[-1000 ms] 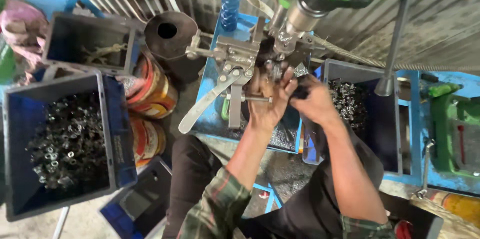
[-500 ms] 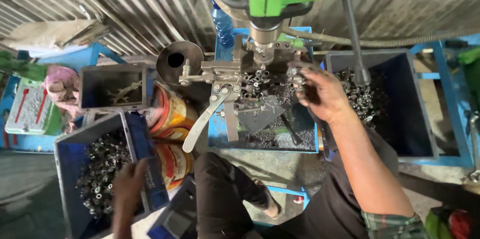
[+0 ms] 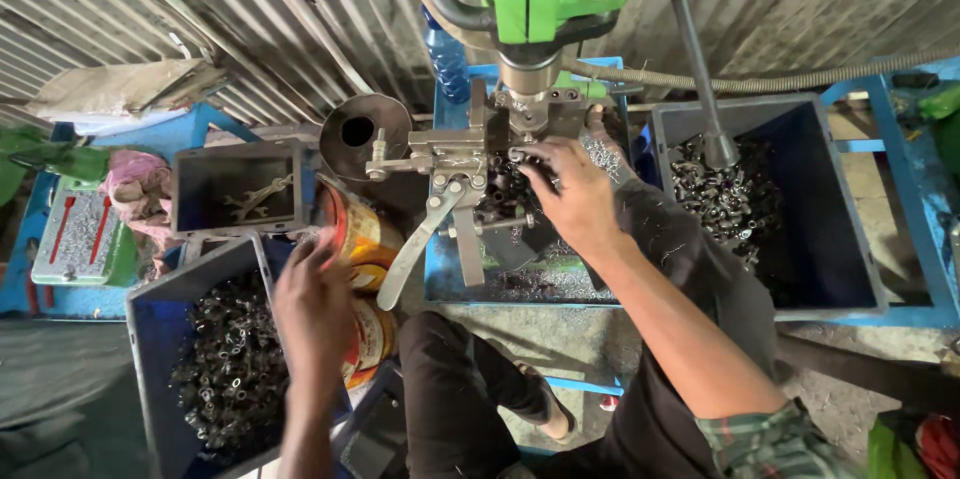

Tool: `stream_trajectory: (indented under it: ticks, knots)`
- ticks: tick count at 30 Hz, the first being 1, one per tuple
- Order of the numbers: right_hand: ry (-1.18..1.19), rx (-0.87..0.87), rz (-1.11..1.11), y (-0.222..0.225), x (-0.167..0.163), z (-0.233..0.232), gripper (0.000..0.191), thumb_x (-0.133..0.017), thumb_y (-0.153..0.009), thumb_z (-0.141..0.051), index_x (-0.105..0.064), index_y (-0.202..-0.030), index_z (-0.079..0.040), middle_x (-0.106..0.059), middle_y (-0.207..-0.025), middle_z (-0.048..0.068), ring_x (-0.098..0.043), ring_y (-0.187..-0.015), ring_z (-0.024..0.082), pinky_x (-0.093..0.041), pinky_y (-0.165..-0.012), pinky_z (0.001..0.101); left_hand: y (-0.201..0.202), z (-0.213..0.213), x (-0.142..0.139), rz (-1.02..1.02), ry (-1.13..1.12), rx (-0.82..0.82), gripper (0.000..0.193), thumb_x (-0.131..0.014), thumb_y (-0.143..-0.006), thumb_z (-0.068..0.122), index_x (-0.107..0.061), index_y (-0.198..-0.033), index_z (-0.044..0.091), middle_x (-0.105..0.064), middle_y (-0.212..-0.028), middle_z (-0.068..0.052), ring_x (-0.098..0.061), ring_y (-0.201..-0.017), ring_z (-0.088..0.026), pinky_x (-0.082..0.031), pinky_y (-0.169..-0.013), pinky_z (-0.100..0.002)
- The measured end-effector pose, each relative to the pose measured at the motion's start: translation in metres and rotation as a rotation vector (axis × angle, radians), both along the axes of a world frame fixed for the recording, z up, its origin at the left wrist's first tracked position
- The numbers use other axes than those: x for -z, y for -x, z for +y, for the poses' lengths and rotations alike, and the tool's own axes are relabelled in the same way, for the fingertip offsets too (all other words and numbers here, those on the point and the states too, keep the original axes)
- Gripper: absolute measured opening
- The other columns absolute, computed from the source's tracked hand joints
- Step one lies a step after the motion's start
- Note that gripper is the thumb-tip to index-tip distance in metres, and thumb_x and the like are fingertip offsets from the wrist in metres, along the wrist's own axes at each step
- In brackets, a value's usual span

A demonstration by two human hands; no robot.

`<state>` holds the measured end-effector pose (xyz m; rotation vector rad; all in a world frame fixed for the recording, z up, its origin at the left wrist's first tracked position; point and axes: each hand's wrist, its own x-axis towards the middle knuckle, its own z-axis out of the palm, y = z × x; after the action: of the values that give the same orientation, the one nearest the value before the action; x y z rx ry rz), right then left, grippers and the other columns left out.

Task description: The person repeatedly picks small metal parts from a blue bin, places them into a drill press jig, and operates the machine to drill holes. After each cycle, the person removes the finished part and places it into a second bin, continuing the process for multiple units.

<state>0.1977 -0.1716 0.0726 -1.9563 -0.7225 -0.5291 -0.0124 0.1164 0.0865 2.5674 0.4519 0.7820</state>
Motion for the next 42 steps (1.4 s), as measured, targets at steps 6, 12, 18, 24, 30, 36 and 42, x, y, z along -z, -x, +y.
stream_trajectory:
  ticks: [6, 12, 18, 24, 30, 36, 42]
  knots:
    - [0.020, 0.125, -0.159, -0.004, 0.014, 0.015, 0.022, -0.081, -0.095, -0.011, -0.070, -0.114, -0.007, -0.067, -0.115, 0.012, -0.073, -0.101, 0.029, -0.061, -0.080, 0.0378, -0.087, -0.085, -0.042, -0.032, -0.084, 0.079, 0.047, -0.062, -0.102, 0.030, -0.059, -0.135, -0.003, -0.055, -0.148, -0.022, -0.041, -0.146, -0.037, -0.022, -0.119, -0.057]
    - [0.056, 0.173, -0.102, -0.008, 0.006, 0.006, 0.022, -0.083, -0.091, -0.016, -0.077, -0.111, -0.014, -0.065, -0.130, 0.014, -0.077, -0.091, 0.026, -0.061, -0.072, 0.0342, -0.111, -0.084, -0.028, -0.058, -0.294, 0.010, 0.046, -0.058, -0.105, 0.034, -0.062, -0.134, -0.002, -0.057, -0.145, -0.023, -0.047, -0.142, -0.039, -0.028, -0.117, -0.060]
    - [0.075, 0.081, -0.013, 0.006, -0.015, -0.026, 0.025, -0.081, -0.093, -0.012, -0.078, -0.117, -0.009, -0.076, -0.107, 0.011, -0.076, -0.080, 0.022, -0.060, -0.069, 0.0323, -0.138, -0.050, -0.017, -0.146, -0.382, 0.124, 0.036, -0.057, -0.102, 0.030, -0.072, -0.117, 0.001, -0.071, -0.127, -0.015, -0.059, -0.131, -0.036, -0.036, -0.111, -0.057]
    - [0.088, -0.030, -0.379, 0.036, -0.158, -0.073, 0.017, -0.085, -0.092, -0.015, -0.076, -0.095, -0.002, -0.074, -0.085, 0.010, -0.071, -0.068, 0.020, -0.054, -0.061, 0.0300, -0.164, -0.034, -0.009, -0.155, -0.286, 0.157, 0.035, -0.055, -0.106, 0.027, -0.078, -0.094, 0.003, -0.075, -0.101, -0.017, -0.064, -0.123, -0.036, -0.039, -0.110, -0.054]
    - [0.295, -0.106, -0.627, 0.080, -0.225, -0.092, 0.019, -0.076, -0.099, -0.021, -0.070, -0.099, -0.004, -0.071, -0.085, 0.008, -0.067, -0.066, 0.018, -0.053, -0.058, 0.0300, -0.164, -0.026, -0.008, -0.217, -0.278, 0.304, 0.036, -0.054, -0.107, 0.024, -0.075, -0.091, 0.000, -0.075, -0.101, -0.020, -0.067, -0.119, -0.035, -0.037, -0.114, -0.055]
    - [0.323, -0.095, -0.661, 0.081, -0.219, -0.100, 0.022, -0.068, -0.106, -0.027, -0.065, -0.103, -0.006, -0.067, -0.086, 0.006, -0.062, -0.065, 0.016, -0.051, -0.056, 0.0299, -0.166, -0.025, -0.019, -0.164, -0.174, 0.347, 0.033, -0.056, -0.108, 0.024, -0.077, -0.094, 0.001, -0.073, -0.094, -0.021, -0.068, -0.105, -0.040, -0.052, -0.095, -0.049]
    - [-0.047, 0.315, -0.307, 0.062, -0.216, -0.120, 0.026, -0.060, -0.113, -0.033, -0.060, -0.107, -0.008, -0.064, -0.086, 0.004, -0.058, -0.063, 0.013, -0.050, -0.054, 0.0298, -0.167, -0.023, -0.026, -0.043, -0.141, 0.334, 0.038, -0.056, -0.105, 0.030, -0.075, -0.085, 0.005, -0.069, -0.079, -0.021, -0.067, -0.087, -0.039, -0.052, -0.075, -0.050]
